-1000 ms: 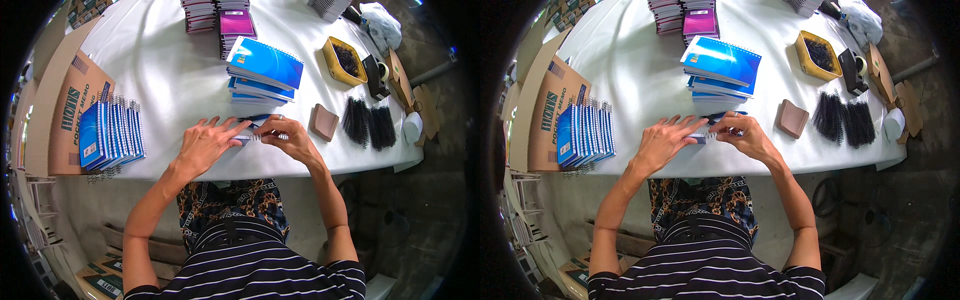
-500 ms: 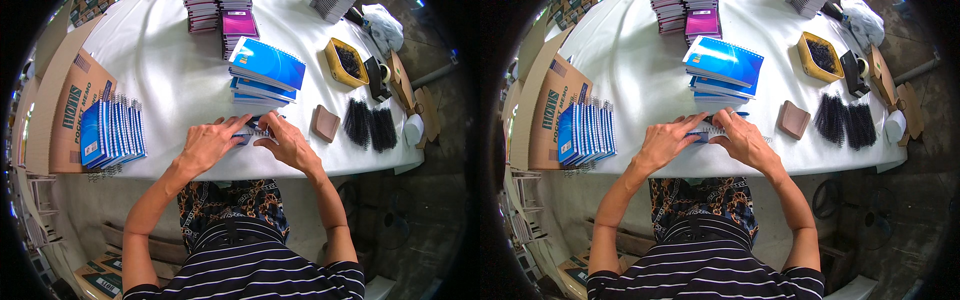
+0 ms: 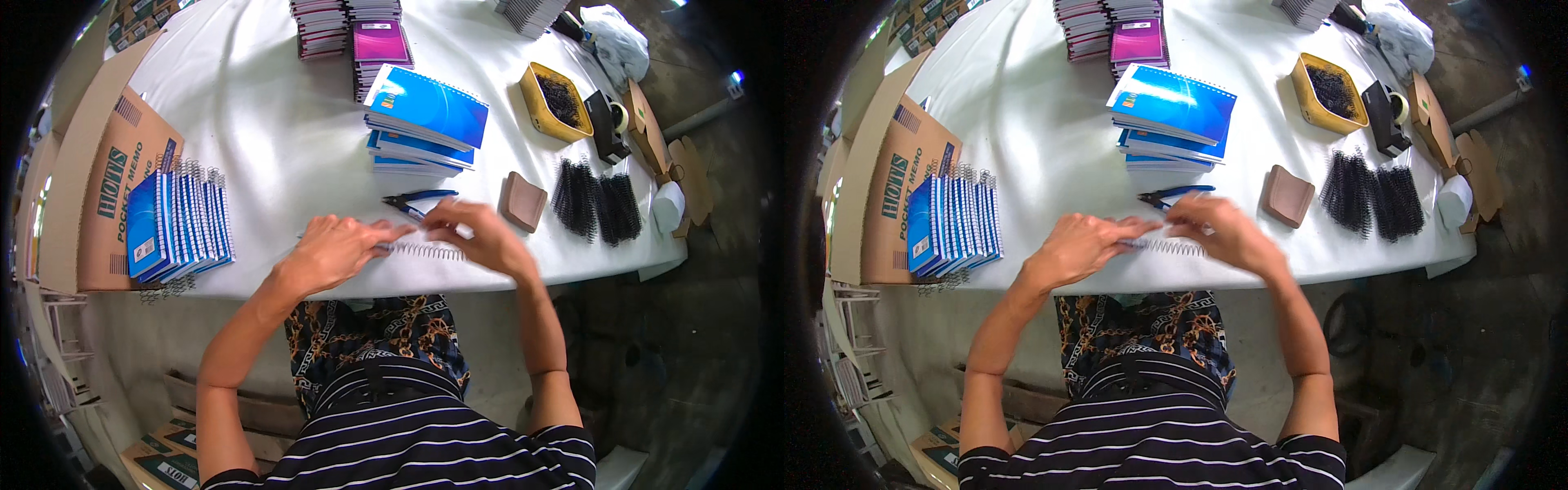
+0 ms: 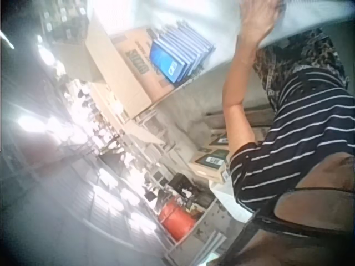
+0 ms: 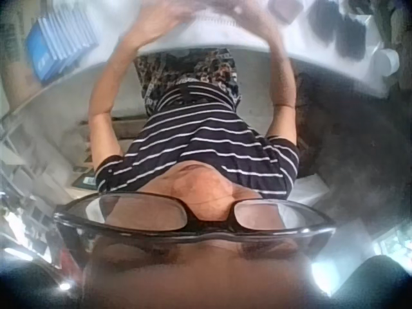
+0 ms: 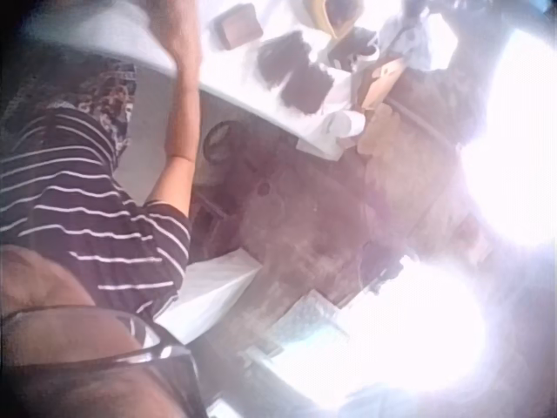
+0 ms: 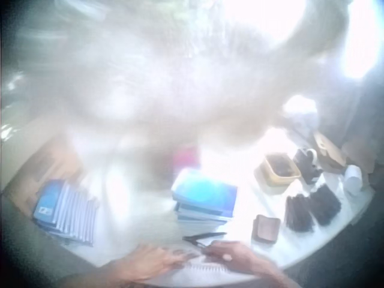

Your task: The person uses pliers to cut a long metal spiral coil to the width of several small notebooks and then inserts the cut coil segments into the punched holes of each notebook by hand.

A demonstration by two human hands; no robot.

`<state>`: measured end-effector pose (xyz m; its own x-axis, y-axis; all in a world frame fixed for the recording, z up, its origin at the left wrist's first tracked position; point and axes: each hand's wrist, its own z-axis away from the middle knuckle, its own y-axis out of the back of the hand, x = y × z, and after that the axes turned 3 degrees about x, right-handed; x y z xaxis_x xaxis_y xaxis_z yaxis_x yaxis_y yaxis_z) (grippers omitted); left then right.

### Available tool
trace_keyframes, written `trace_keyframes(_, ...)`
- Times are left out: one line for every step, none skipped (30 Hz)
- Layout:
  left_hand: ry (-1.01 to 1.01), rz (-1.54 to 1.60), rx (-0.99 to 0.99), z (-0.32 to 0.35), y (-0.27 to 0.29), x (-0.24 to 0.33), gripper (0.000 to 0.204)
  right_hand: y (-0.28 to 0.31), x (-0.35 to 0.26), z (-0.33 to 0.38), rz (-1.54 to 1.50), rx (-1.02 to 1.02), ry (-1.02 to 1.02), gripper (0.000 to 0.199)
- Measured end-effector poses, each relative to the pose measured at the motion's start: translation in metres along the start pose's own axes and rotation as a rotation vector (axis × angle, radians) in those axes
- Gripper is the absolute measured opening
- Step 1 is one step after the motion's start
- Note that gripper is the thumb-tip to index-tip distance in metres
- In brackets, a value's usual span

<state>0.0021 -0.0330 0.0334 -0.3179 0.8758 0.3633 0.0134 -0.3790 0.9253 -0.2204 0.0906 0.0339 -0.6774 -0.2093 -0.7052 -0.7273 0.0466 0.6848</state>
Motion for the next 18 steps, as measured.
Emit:
trace_keyframes(-0.031, 0.048, -0.083, 0.002, 0.002, -0.001, 0.050, 0.020, 0.015, 0.011, 0.050, 0.058, -0.072, 0.034)
trace_keyframes(-0.037, 0.080, -0.092, 0.006, 0.003, -0.003, 0.050, 0.042, 0.020, 0.019, 0.263, 0.047, -0.209, 0.047)
trace_keyframes(-0.056, 0.114, -0.101, 0.008, 0.003, -0.003, 0.050, 0.063, 0.038, 0.034, 0.430, 0.033, -0.368, 0.063)
trace_keyframes(-0.081, 0.146, -0.107, 0.009, 0.004, -0.001, 0.050, 0.073, 0.058, 0.054, 0.694, 0.024, -0.409, 0.074)
trace_keyframes(-0.122, 0.092, -0.041, 0.009, 0.000, 0.001, 0.051, 0.081, 0.072, 0.062, 0.809, -0.136, -0.586, 0.081)
trace_keyframes(-0.146, 0.035, 0.025, 0.012, -0.008, -0.001, 0.052, 0.085, 0.078, 0.064, 0.715, -0.128, -0.569, 0.082)
trace_keyframes(-0.174, -0.021, 0.093, 0.013, -0.012, -0.002, 0.054, 0.088, 0.079, 0.064, 0.624, -0.119, -0.554, 0.082)
trace_keyframes(-0.178, -0.031, 0.146, 0.017, -0.014, -0.004, 0.056, 0.088, 0.071, 0.058, 0.483, -0.084, -0.556, 0.078)
trace_keyframes(-0.182, -0.042, 0.200, 0.020, -0.016, -0.006, 0.059, 0.091, 0.058, 0.055, 0.344, -0.049, -0.557, 0.074)
trace_keyframes(-0.185, -0.054, 0.248, 0.023, -0.018, -0.008, 0.062, 0.090, 0.047, 0.051, 0.197, -0.015, -0.559, 0.070)
trace_keyframes(-0.155, -0.113, 0.276, 0.026, -0.019, -0.009, 0.064, 0.085, 0.037, 0.044, -0.073, 0.009, -0.321, 0.067)
trace_keyframes(-0.126, -0.172, 0.303, 0.029, -0.020, -0.009, 0.067, 0.080, 0.026, 0.033, -0.285, -0.105, -0.186, 0.065)
trace_keyframes(-0.099, -0.239, 0.329, 0.033, -0.018, -0.011, 0.070, 0.068, 0.014, 0.018, -0.497, -0.212, -0.043, 0.064)
trace_keyframes(-0.074, -0.232, 0.350, 0.035, -0.019, -0.013, 0.072, 0.045, 0.008, 0.002, -0.416, -0.305, -0.026, 0.058)
trace_keyframes(-0.052, -0.223, 0.375, 0.034, -0.022, -0.014, 0.074, 0.022, 0.002, -0.013, -0.328, -0.398, -0.012, 0.053)
trace_keyframes(-0.031, -0.211, 0.403, 0.034, -0.023, -0.013, 0.076, 0.005, 0.004, -0.022, -0.141, -0.461, -0.018, 0.046)
trace_keyframes(-0.014, -0.189, 0.396, 0.032, -0.021, -0.012, 0.075, -0.003, 0.014, -0.029, -0.194, -0.423, 0.007, 0.046)
trace_keyframes(0.004, -0.166, 0.390, 0.030, -0.020, -0.012, 0.074, 0.006, 0.018, -0.028, -0.400, -0.396, -0.044, 0.046)
